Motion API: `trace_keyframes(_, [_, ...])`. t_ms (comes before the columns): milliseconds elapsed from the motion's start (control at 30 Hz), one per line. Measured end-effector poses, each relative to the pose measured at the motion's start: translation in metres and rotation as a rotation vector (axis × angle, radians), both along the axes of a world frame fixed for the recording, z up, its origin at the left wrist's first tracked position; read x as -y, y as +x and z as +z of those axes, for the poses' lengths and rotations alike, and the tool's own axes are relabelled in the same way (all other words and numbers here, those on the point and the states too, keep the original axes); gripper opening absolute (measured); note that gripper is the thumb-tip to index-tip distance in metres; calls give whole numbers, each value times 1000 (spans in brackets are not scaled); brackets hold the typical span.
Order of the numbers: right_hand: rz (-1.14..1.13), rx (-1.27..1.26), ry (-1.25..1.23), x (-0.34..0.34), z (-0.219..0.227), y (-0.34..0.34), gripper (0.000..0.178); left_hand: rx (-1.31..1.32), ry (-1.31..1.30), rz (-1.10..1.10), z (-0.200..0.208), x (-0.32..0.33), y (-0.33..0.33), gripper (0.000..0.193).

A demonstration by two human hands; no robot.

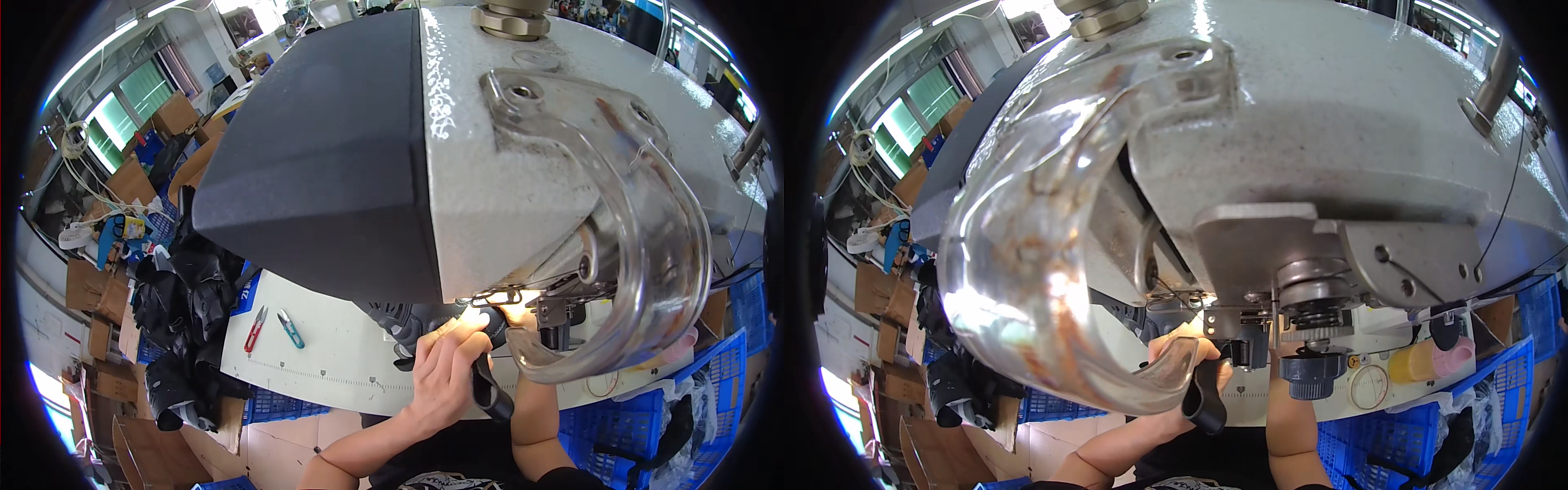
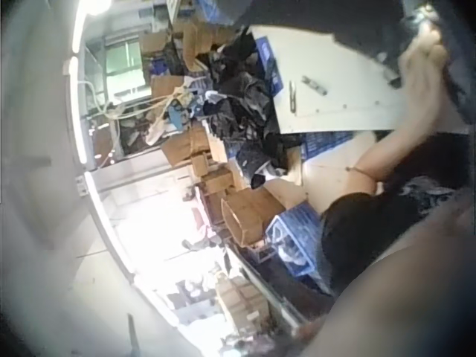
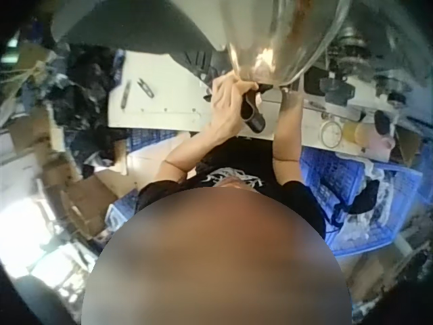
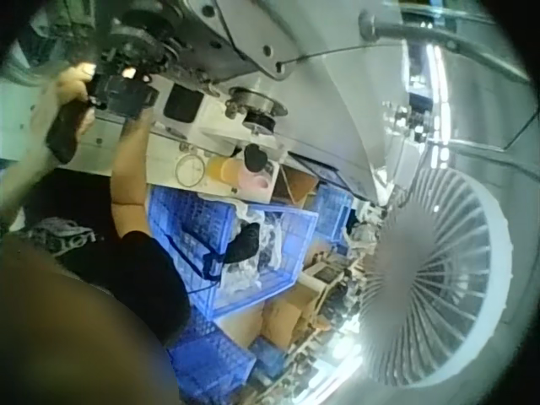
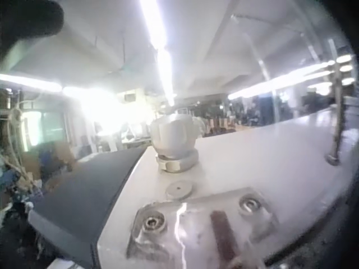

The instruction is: The person stitches black shoe upper components together using an industrial sewing machine.

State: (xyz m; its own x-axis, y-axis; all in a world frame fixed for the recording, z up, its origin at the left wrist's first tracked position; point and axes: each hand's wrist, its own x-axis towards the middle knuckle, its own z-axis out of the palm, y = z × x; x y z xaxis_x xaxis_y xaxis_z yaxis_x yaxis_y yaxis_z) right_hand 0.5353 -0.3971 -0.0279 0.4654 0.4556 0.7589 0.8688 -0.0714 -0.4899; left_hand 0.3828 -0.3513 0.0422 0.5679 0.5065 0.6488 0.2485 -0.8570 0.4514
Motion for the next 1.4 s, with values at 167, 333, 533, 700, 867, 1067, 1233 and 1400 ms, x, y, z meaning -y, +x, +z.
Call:
trace_keyframes(167, [-25, 24, 16, -1, -1, 14, 37, -31, 10, 21, 2, 2, 0, 37])
trace_keyframes(333, [-65, 72, 24, -6, 4, 17, 40, 23, -22, -22, 3, -1, 2, 36])
trace_keyframes(533, [-98, 134, 32, -9, 8, 15, 42, 47, -72, -30, 8, -5, -2, 39])
trace_keyframes(700, [-122, 191, 41, -11, 10, 20, 44, -6, -194, -100, 11, -13, -12, 44])
trace_keyframes(867, [-149, 235, 55, -3, 5, 15, 47, -34, -71, -11, 11, -15, -17, 45])
trace_keyframes(1067, [-131, 267, 30, 9, -5, 15, 54, 28, -121, -13, 13, -15, -15, 45])
trace_keyframes(1233, [-104, 202, 32, 4, -4, 19, 53, 33, -128, -58, 22, -27, -20, 43])
trace_keyframes(1400, [-78, 130, 42, -4, -5, 7, 52, 38, -299, -123, 22, -49, -34, 37])
